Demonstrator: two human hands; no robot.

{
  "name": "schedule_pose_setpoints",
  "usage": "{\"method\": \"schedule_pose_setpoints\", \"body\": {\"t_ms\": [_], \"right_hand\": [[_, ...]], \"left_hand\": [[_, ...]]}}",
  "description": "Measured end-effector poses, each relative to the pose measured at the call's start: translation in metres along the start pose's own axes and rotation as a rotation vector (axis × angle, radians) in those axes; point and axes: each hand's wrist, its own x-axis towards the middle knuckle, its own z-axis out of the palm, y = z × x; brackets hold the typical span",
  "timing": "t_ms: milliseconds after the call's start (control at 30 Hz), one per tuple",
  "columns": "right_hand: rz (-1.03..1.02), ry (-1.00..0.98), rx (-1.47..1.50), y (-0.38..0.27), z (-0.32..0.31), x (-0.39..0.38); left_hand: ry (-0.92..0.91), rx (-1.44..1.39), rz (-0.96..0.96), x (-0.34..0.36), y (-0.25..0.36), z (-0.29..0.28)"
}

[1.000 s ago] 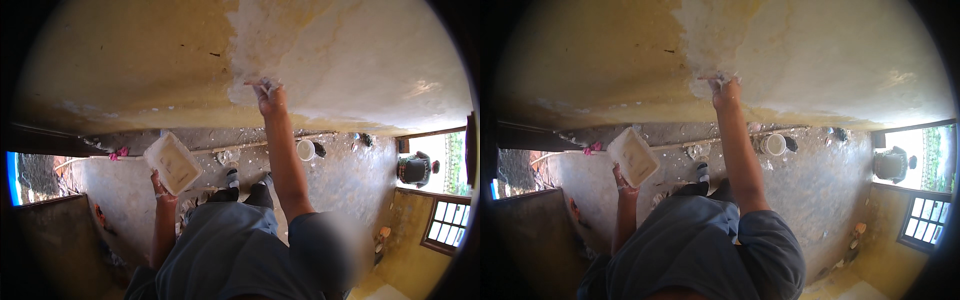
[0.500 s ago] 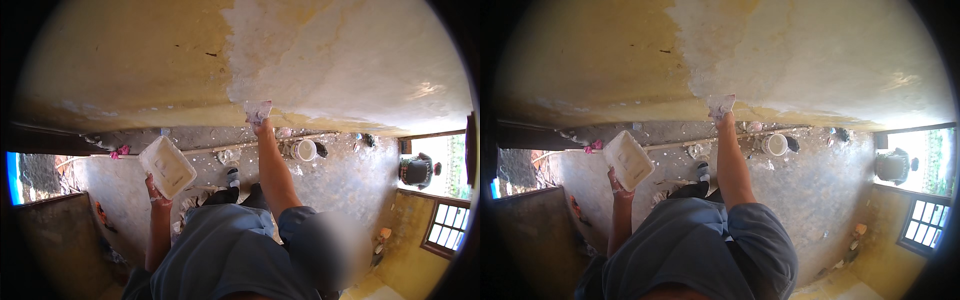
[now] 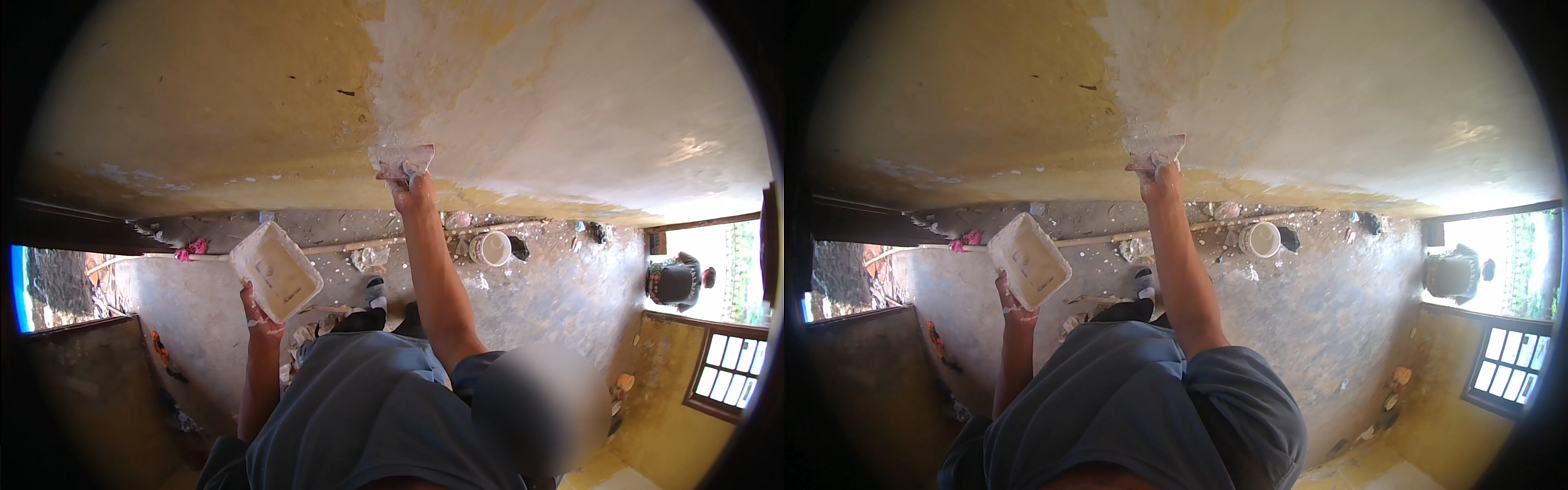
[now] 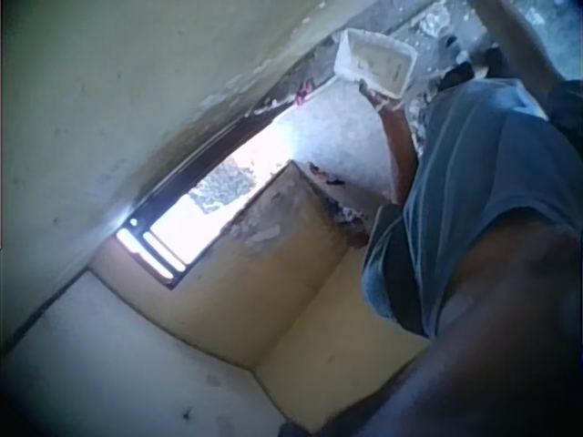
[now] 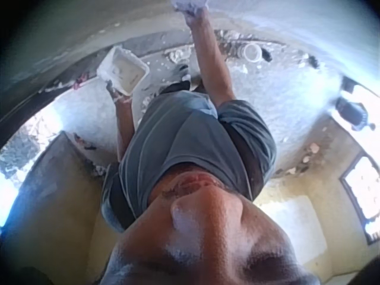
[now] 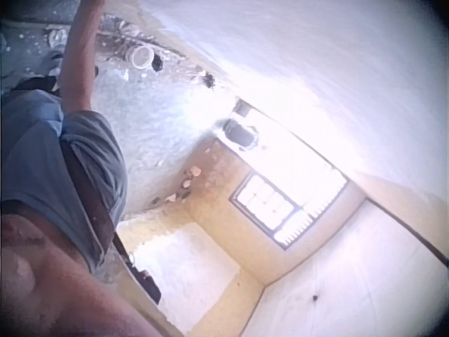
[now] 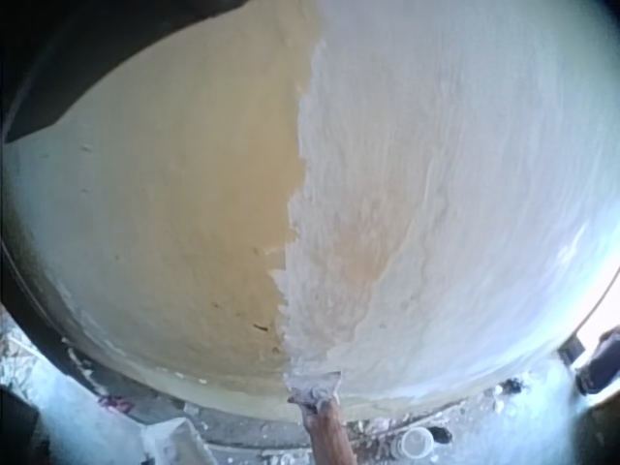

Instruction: The person applies plaster to a wall using a putty knife and a plastic container. They scrape plaster from the container onto the knife and smooth it over the yellow surface of the wall, and they also clean the knife in a bucket of water.

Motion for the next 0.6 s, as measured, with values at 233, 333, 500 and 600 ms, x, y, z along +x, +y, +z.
{"method": "schedule_pose_setpoints", "body": {"t_ms": [233, 333, 500, 600], "right_hand": [[0.007, -0.072, 0.051, -0.032, 0.069, -0.036], [-0.012, -0.061, 0.016, -0.047, 0.099, -0.059], [-0.223, -0.276, -0.084, -0.026, 0.046, -0.08], [-0.01, 0.02, -0.021, 0.02, -0.027, -0.032]], "left_hand": [[-0.059, 0.035, 0.001, -0.001, -0.001, -0.001], [-0.036, 0.032, -0.005, -0.004, 0.0, -0.004], [-0.042, 0.023, 0.046, -0.001, -0.002, -0.012], [-0.036, 0.007, -0.002, 0.0, -0.001, -0.005]]}}
